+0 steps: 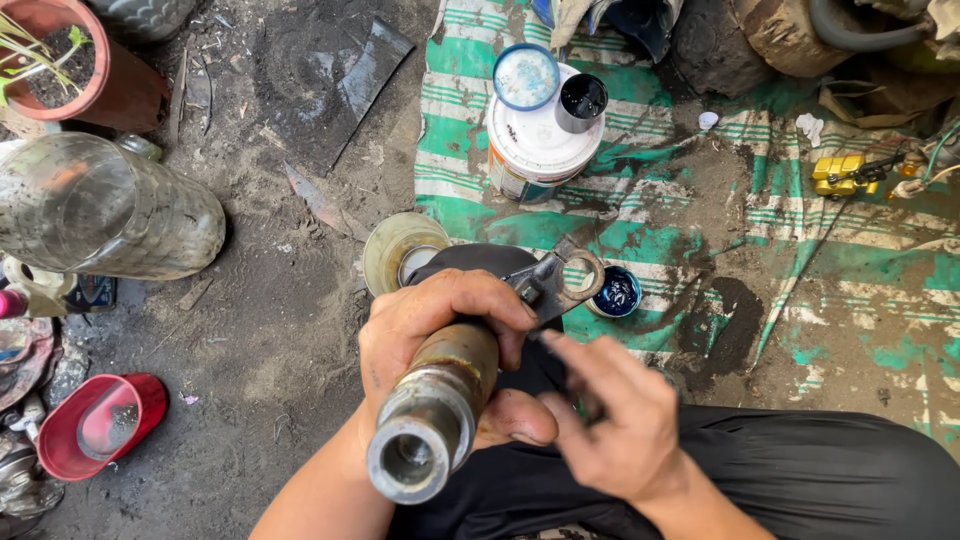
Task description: Applying grease to the steering stem and bearings of a motorcycle fork assembly.
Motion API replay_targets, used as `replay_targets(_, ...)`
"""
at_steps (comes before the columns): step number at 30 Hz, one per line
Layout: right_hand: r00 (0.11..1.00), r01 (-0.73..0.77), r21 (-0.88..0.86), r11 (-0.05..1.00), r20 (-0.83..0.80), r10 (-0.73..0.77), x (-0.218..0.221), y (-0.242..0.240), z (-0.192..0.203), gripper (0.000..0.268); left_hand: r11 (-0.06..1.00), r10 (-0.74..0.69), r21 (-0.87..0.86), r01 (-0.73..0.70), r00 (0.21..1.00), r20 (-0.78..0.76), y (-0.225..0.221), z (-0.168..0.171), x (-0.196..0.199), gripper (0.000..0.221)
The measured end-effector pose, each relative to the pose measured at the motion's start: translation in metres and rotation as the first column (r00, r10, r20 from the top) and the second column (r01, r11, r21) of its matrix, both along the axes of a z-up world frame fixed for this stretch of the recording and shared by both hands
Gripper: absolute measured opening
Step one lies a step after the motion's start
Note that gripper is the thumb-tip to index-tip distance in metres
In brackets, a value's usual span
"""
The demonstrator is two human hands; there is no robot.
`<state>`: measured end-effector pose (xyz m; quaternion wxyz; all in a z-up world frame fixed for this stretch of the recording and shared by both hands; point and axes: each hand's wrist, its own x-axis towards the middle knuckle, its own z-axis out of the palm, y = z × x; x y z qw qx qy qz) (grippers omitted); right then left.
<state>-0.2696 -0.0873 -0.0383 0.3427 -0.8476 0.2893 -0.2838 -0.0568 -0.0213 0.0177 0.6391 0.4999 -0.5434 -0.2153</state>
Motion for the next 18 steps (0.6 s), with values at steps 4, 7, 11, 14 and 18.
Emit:
replay_targets(4,0.99,0.054,0.045,0.997,0.128,-0.06,-0.007,-0.067,-0.014,0.046,1.0,0.007,0.003,-0.007,1.0,-0.002,0.005,0.002,0.001,0.054)
replay_targets(7,0.921,0.021,0.486,0.874,0.331,-0.206,0.005,-0.134,-0.058,0.054,1.0,-0.017,-0.005,0.016,0.999,-0.035,0.009,0.001,0.004,0.054)
replay_targets(11,0.988,0.059,0.11,0.992,-0.152,-0.041,0.053,-0.195,-0.125,0.067,0.997,-0.044,-0.061,0.039,0.996,-0.083,0.013,-0.002,0.013,0.054)
replay_targets(14,0.902,-0.096,-0.141,0.985,-0.431,0.026,0.09,-0.227,-0.165,0.071,0.988,-0.076,-0.143,0.05,0.981,-0.179,0.016,-0.008,0.017,0.046)
replay_targets(18,0.863,-0.206,-0.36,0.91,-0.505,-0.004,0.125,-0.257,-0.217,0.072,0.973,-0.153,-0.209,0.099,0.953,-0.262,0.021,-0.013,0.031,0.019)
